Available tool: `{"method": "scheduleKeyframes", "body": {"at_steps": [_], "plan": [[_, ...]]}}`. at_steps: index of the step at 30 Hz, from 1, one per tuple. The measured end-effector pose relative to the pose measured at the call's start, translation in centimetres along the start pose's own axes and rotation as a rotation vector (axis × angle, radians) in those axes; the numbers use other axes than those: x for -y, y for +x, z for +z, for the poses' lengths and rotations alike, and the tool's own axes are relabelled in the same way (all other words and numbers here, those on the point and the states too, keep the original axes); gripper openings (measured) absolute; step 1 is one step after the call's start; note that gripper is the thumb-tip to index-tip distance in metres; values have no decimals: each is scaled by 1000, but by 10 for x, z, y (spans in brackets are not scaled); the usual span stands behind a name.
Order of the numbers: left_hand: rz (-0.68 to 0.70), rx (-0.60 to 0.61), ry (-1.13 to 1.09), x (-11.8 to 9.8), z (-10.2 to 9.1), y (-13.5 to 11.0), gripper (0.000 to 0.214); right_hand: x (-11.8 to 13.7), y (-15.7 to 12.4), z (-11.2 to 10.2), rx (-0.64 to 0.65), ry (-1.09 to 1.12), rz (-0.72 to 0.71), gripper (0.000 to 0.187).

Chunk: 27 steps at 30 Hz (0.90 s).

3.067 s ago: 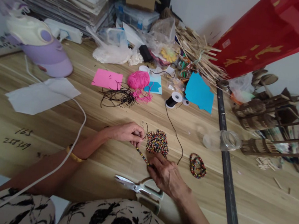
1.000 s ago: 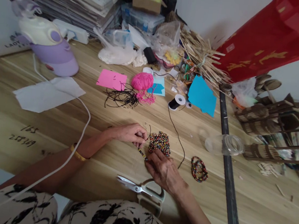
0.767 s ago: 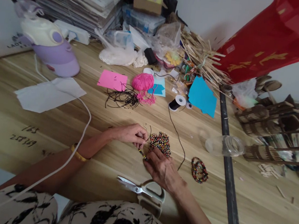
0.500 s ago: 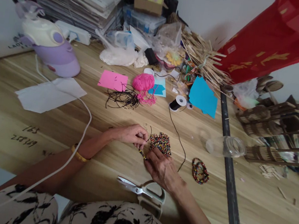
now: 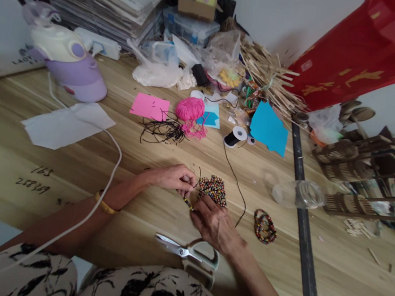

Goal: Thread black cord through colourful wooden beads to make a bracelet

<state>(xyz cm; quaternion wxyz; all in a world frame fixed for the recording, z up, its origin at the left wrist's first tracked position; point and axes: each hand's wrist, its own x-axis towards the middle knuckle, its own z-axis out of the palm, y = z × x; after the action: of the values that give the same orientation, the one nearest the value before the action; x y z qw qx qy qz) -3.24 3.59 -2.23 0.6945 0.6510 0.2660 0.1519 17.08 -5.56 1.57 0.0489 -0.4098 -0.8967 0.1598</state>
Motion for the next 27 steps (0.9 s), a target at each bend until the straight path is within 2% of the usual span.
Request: {"method": "scheduleKeyframes", "body": {"at_steps": [11,21,27], "plan": [[9,-6,12,-2,0,-1,17,5,11,-3,26,-14,-4,17],[22,0,2,-2,0,-2,15,3,10,-1,1,23,-18,10],[19,-3,-5,1,0,-1,19,5,12,-2,6,15,-6,17]]}}
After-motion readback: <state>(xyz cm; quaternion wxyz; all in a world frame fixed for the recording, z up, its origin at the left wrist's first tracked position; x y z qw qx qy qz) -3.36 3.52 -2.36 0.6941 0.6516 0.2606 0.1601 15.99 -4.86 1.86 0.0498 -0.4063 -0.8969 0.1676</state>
